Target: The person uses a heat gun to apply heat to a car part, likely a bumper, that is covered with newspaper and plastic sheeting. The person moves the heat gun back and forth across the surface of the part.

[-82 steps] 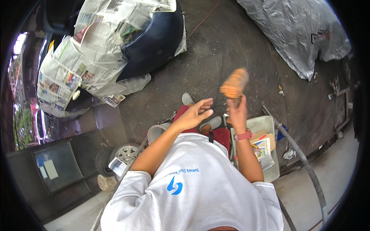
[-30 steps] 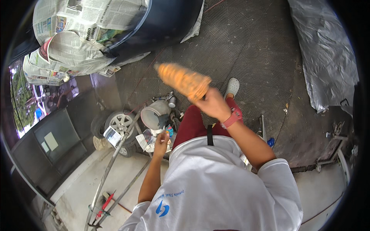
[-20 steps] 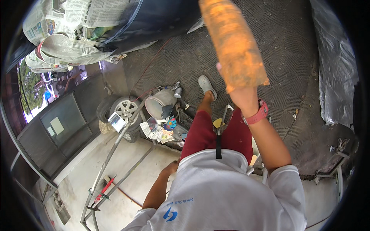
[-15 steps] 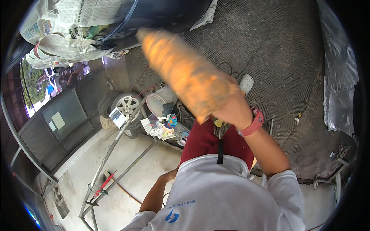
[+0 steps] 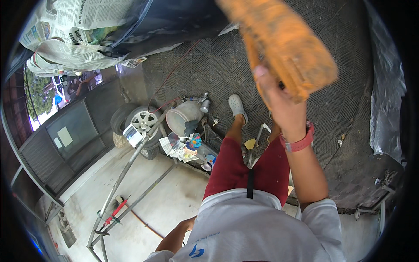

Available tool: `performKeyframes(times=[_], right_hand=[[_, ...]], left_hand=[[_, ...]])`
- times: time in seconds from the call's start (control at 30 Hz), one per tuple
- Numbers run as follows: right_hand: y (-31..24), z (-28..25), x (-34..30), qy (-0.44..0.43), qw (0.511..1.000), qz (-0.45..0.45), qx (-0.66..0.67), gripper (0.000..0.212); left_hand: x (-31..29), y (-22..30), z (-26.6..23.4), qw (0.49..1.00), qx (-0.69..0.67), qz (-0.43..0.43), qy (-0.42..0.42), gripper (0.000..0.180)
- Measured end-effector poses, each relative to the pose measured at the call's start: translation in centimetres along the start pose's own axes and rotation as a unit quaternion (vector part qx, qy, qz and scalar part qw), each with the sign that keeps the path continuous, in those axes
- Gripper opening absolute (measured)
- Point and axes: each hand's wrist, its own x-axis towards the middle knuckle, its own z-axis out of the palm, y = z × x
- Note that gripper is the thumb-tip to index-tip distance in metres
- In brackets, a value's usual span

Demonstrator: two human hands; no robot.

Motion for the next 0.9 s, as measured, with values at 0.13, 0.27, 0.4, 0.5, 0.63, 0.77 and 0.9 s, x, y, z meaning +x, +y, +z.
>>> performKeyframes(times=[0.13,0.27,0.4,0.5,0.63,0.77,0.9], right_hand=[[-0.5,0.3,0.1,0.059,0.998,-0.016,-0.027,0.029],[-0.9,3.2,-3.3,0.009,0.993,-0.067,-0.1,0.029],[-0.3,7.5,-7.4,-0.14,0.976,-0.1,-0.137,0.034],[-1.8,12.7,-9.2,-0.154,0.986,0.034,0.056,0.034],[-0.7,16.0,-11.2,-0.078,0.995,0.058,0.006,0.03],[2.1,17.5,-12.6,0.09,0.992,0.079,0.045,0.027],[4.5,20.0,-12.8,0.18,0.983,0.003,0.044,0.021]], left_hand=[[2.3,-0.1,-2.5,0.999,0.027,0.006,-0.031,0.082],[5.0,0.1,-5.7,0.997,0.052,0.017,-0.054,0.083],[8.5,-0.2,-9.6,0.993,0.088,0.034,-0.077,0.084],[12.1,0.3,-12.2,0.984,0.13,0.06,-0.104,0.085],[17.9,3.8,-14.4,0.958,0.207,0.163,-0.117,0.087],[20.4,12.6,-13.5,0.925,0.181,0.289,-0.166,0.091],[13.0,22.6,-5.5,0.844,0.332,0.418,-0.049,0.102]])
